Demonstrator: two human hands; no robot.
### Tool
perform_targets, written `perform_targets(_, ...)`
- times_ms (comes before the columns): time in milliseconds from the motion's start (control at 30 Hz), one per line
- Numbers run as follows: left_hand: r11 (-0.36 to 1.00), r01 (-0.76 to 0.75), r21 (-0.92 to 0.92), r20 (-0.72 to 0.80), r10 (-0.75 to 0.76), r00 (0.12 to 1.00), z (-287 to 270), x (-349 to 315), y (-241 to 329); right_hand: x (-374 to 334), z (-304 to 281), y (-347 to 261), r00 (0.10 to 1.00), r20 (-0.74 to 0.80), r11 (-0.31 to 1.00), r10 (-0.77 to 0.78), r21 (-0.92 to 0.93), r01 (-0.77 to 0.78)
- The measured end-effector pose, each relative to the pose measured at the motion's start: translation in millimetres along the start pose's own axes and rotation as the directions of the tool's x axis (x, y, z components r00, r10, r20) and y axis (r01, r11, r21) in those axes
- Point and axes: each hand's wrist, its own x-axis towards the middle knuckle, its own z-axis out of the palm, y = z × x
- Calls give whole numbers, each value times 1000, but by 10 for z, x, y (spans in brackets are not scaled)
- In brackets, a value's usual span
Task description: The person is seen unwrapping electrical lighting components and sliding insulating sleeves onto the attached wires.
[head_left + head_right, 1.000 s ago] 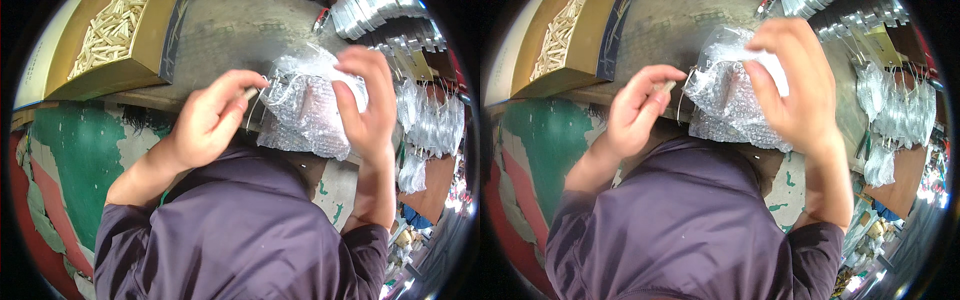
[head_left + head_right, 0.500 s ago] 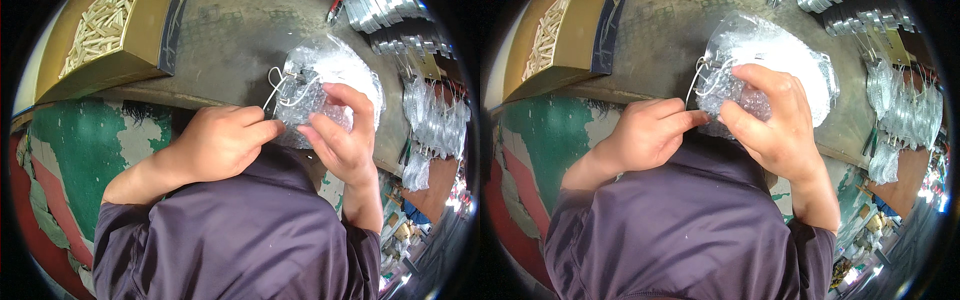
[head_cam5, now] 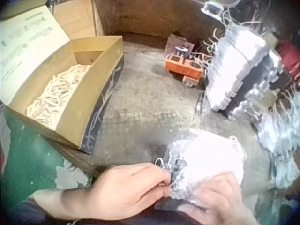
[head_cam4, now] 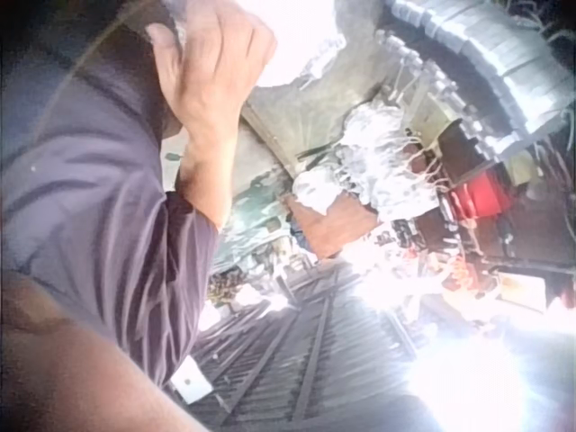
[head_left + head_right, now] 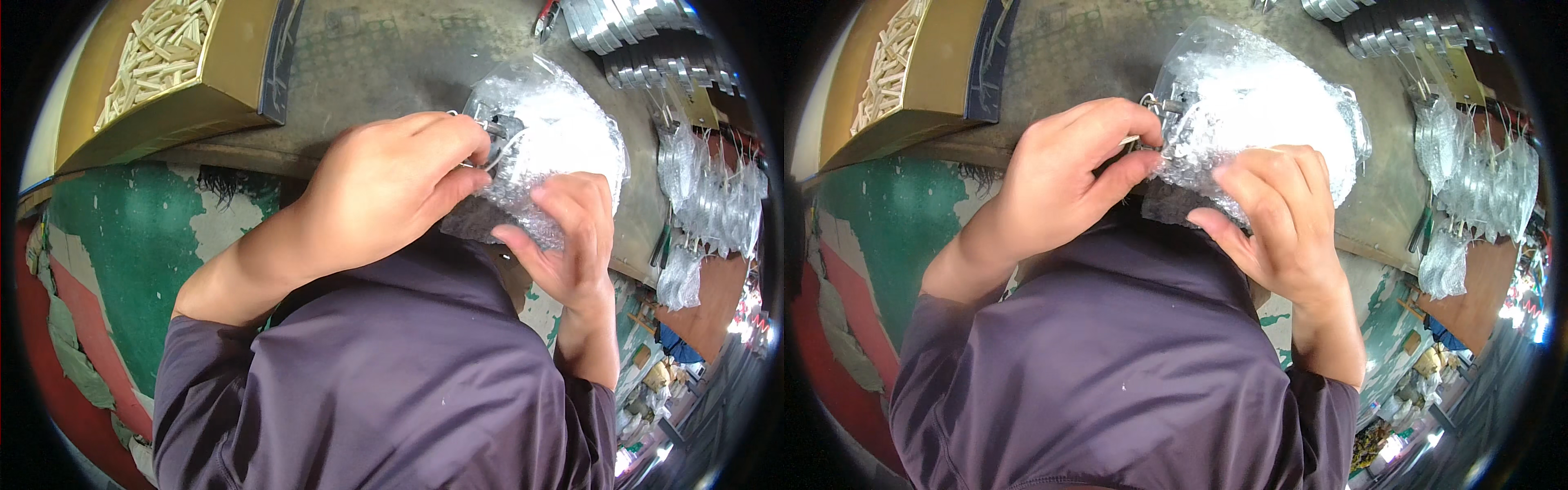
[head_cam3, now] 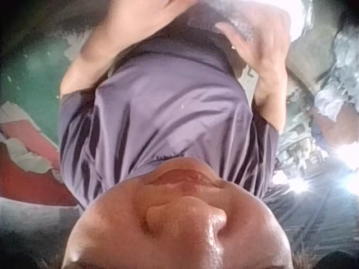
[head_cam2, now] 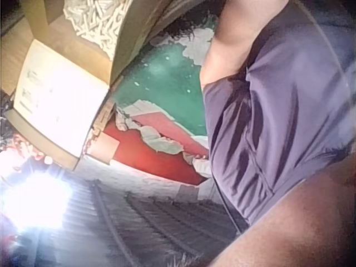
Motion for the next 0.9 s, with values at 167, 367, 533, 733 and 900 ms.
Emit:
perform_targets(167,995,-50,92,-12,51,999,-3,36,-20,-27,22,16,1000,28,1000,-4,3,4)
perform_targets(367,818,171,-548,-157,-302,940,-76,-50,2,67,-128,-19,991,122,990,57,122,-72)
perform_targets(533,920,145,-364,-255,-249,934,-270,-86,56,507,14,-218,999,-32,992,31,127,-26)
perform_targets(733,949,-43,-313,-311,-59,949,-325,-147,50,788,201,-348,997,62,978,45,198,-57)
perform_targets(900,885,-20,-466,-307,-140,941,-289,-166,21,780,283,-317,994,27,949,105,296,-108)
